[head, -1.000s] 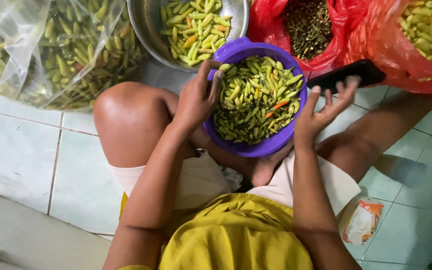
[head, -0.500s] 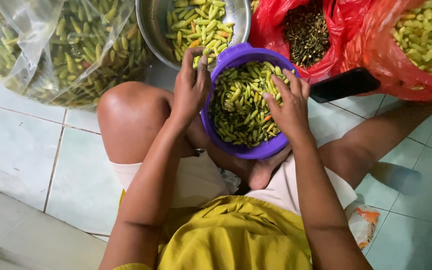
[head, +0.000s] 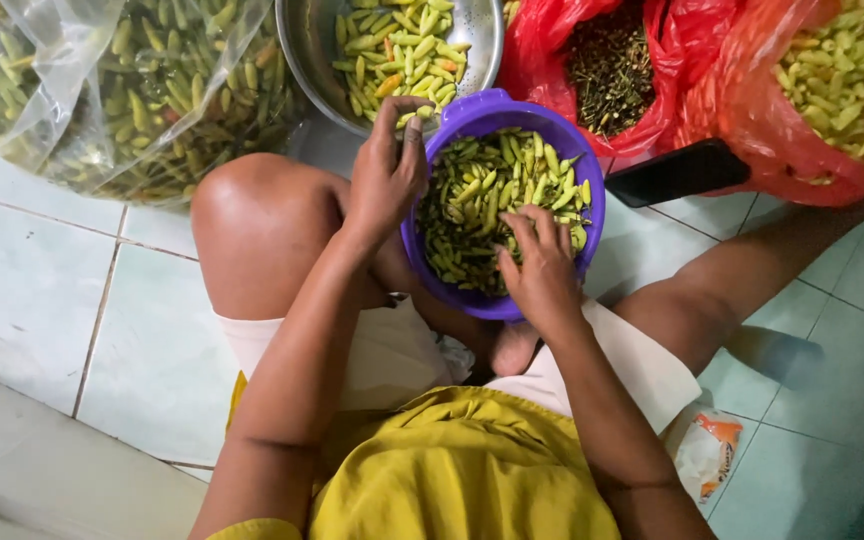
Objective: Removing the stems from green chilies by hand and sorting them within a bowl while sitting on the floor.
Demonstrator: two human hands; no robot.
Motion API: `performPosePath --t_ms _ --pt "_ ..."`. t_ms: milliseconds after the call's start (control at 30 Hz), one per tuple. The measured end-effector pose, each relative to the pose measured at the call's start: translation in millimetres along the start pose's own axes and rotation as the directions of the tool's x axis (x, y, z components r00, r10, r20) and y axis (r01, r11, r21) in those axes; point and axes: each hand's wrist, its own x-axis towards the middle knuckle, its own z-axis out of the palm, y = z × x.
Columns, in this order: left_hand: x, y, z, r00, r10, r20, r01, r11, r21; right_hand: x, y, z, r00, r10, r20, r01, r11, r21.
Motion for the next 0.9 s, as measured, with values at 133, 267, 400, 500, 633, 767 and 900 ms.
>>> performPosePath --t_ms 133,267,400,500,633,767,900 --pt "0.2 -8.5 0.8 0.999 0.029 -0.035 -0.028 0.999 0.029 -9.8 -11.8 -19.4 0.993 -0.037 0.112 0.024 0.993 0.113" --pt "2.1 -9.1 0.2 1.000 0.005 -0.023 -0.005 1.000 -0.015 12.4 -13.7 -51.0 0.995 -0.027 0.095 0.007 0.978 0.206" --pt "5.5 -16.1 4.7 0.998 0.025 -0.050 -0.029 0.996 -0.089 54.1 19.5 -45.3 0.986 0.147 0.080 -0.155 0.982 0.103" --pt "6.2 -13.5 2.0 0.999 -0.002 -0.054 -0.006 0.988 -0.152 71.8 27.9 -30.5 0.953 0.238 0.185 -0.259 0.961 0.095" --pt "10.5 -31.2 8.3 0.992 0.076 -0.098 -0.084 0.993 -0.078 58.0 28.3 -6.4 0.994 0.057 0.098 -0.071 0.987 0.145" --pt "7.0 -19.5 7.9 0.996 -0.093 0.019 0.095 0.964 -0.249 49.4 14.7 -32.3 0.935 0.290 0.204 -0.319 0.939 0.131" --pt "7.7 -15.8 8.3 0.993 -0.081 0.088 0.097 0.976 -0.194 42.0 9.1 -52.8 0.974 0.209 0.090 -0.227 0.909 0.348"
